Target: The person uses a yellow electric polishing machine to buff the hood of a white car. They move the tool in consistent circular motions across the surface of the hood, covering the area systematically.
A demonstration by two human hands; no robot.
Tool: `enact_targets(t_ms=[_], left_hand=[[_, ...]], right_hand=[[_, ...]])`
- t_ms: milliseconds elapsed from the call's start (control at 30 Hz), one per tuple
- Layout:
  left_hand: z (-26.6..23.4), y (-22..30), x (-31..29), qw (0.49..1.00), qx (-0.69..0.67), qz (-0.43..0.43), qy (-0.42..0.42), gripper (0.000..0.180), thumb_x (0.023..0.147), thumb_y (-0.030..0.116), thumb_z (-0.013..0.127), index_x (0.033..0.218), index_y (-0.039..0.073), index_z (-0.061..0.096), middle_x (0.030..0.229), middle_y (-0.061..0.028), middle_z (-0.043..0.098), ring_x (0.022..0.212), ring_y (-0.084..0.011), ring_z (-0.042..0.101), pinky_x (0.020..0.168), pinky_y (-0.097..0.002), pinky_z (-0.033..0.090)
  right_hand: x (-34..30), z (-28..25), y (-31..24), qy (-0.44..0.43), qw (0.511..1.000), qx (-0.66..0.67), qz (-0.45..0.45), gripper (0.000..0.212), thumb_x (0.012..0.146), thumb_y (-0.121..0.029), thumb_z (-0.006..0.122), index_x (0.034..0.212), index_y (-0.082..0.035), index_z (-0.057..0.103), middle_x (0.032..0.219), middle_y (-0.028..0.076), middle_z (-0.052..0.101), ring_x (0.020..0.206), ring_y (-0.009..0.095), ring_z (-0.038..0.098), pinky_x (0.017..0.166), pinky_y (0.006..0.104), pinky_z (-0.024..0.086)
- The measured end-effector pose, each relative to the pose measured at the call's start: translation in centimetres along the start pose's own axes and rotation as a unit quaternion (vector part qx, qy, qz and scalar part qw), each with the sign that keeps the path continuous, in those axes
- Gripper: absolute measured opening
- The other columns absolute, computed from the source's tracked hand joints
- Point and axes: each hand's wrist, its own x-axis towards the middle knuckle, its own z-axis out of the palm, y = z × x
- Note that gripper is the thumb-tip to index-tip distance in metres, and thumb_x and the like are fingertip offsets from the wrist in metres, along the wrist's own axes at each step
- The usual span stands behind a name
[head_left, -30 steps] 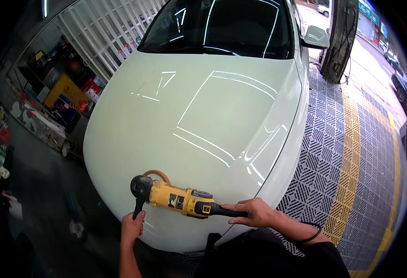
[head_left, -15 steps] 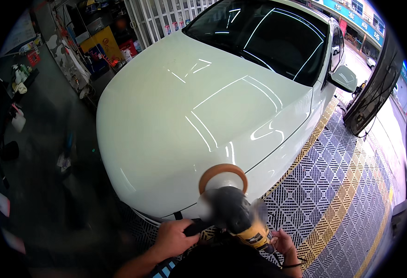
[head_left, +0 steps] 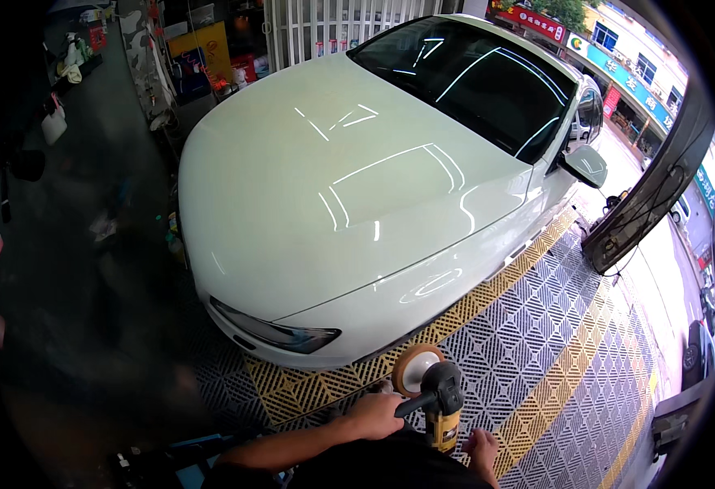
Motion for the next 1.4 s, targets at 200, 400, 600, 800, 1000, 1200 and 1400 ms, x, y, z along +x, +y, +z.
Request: enact_targets(t_ms=[200, 400, 600, 800, 1000, 1200, 1400], left_hand=[[6.7, 6.5, 3.0, 0.997, 0.014, 0.077, 0.0, 0.041, 0.095, 0.034, 0.077, 0.112, -0.004, 0.078, 0.109, -0.0268, 0.081, 0.108, -0.0461, 0.079, 0.095, -0.0565, 0.062], [12.3, 10.0, 8.4, 0.993, 0.086, 0.076, -0.031, 0.047, 0.098, 0.038, 0.075, 0.12, -0.003, 0.079, 0.111, -0.0258, 0.083, 0.107, -0.0441, 0.08, 0.096, -0.0557, 0.063], [11.2, 8.7, 1.8, 0.95, -0.193, 0.132, 0.208, 0.044, 0.102, 0.034, 0.082, 0.132, 0.002, 0.078, 0.1, -0.0197, 0.085, 0.093, -0.0391, 0.082, 0.081, -0.0503, 0.062], [12.8, 0.9, -17.9, 0.767, -0.188, -0.093, 0.607, 0.038, 0.11, 0.023, 0.08, 0.14, 0.002, 0.073, 0.12, -0.0138, 0.085, 0.105, -0.0211, 0.084, 0.093, -0.0385, 0.068], [16.1, -7.1, -36.8, 0.425, 0.093, -0.415, 0.799, 0.017, 0.107, 0.017, 0.08, 0.122, 0.009, 0.082, 0.106, -0.0061, 0.085, 0.096, -0.0176, 0.079, 0.085, -0.0343, 0.061], [20.4, -25.3, -65.4, 0.406, -0.05, -0.608, 0.68, 0.076, 0.109, 0.054, 0.074, 0.163, 0.002, 0.06, 0.15, -0.0253, 0.071, 0.135, -0.0358, 0.071, 0.115, -0.0451, 0.056], [15.4, -24.0, -64.0, 0.486, -0.316, -0.573, 0.578, 0.051, 0.118, 0.046, 0.066, 0.142, 0.002, 0.074, 0.134, -0.0143, 0.078, 0.112, -0.0393, 0.072, 0.091, -0.0489, 0.061]], right_hand=[[-8.5, 10.6, -14.2, -0.294, 0.927, 0.104, 0.211, 0.052, 0.118, -0.053, 0.059, 0.138, -0.006, 0.071, 0.137, 0.017, 0.077, 0.132, 0.035, 0.072, 0.119, 0.0547, 0.053], [5.6, 8.9, -12.1, -0.214, 0.861, 0.319, 0.334, 0.036, 0.117, -0.031, 0.067, 0.085, -0.013, 0.062, 0.072, -0.004, 0.061, 0.075, 0.016, 0.063, 0.087, 0.0389, 0.057], [25.7, -8.6, -4.0, -0.213, 0.887, 0.184, 0.365, 0.043, 0.121, -0.041, 0.052, 0.089, -0.014, 0.061, 0.068, 0.001, 0.058, 0.068, 0.023, 0.061, 0.069, 0.0403, 0.056], [26.1, -4.5, -1.5, -0.074, 0.942, 0.117, 0.306, 0.038, 0.118, -0.038, 0.055, 0.088, -0.015, 0.06, 0.067, 0.001, 0.058, 0.065, 0.023, 0.059, 0.066, 0.0401, 0.055], [27.1, -8.6, 1.7, -0.029, 0.947, 0.141, 0.288, 0.034, 0.115, -0.034, 0.058, 0.086, -0.017, 0.06, 0.067, 0.001, 0.057, 0.062, 0.023, 0.056, 0.064, 0.04, 0.053], [25.9, -7.6, 8.8, 0.066, 0.925, 0.261, 0.267, 0.031, 0.111, -0.027, 0.063, 0.082, -0.019, 0.055, 0.064, -0.001, 0.053, 0.058, 0.021, 0.051, 0.061, 0.04, 0.049], [18.1, -7.1, 8.6, 0.066, 0.891, 0.366, 0.261, 0.032, 0.109, -0.021, 0.061, 0.079, -0.019, 0.052, 0.062, -0.006, 0.046, 0.054, 0.013, 0.044, 0.06, 0.033, 0.047]])
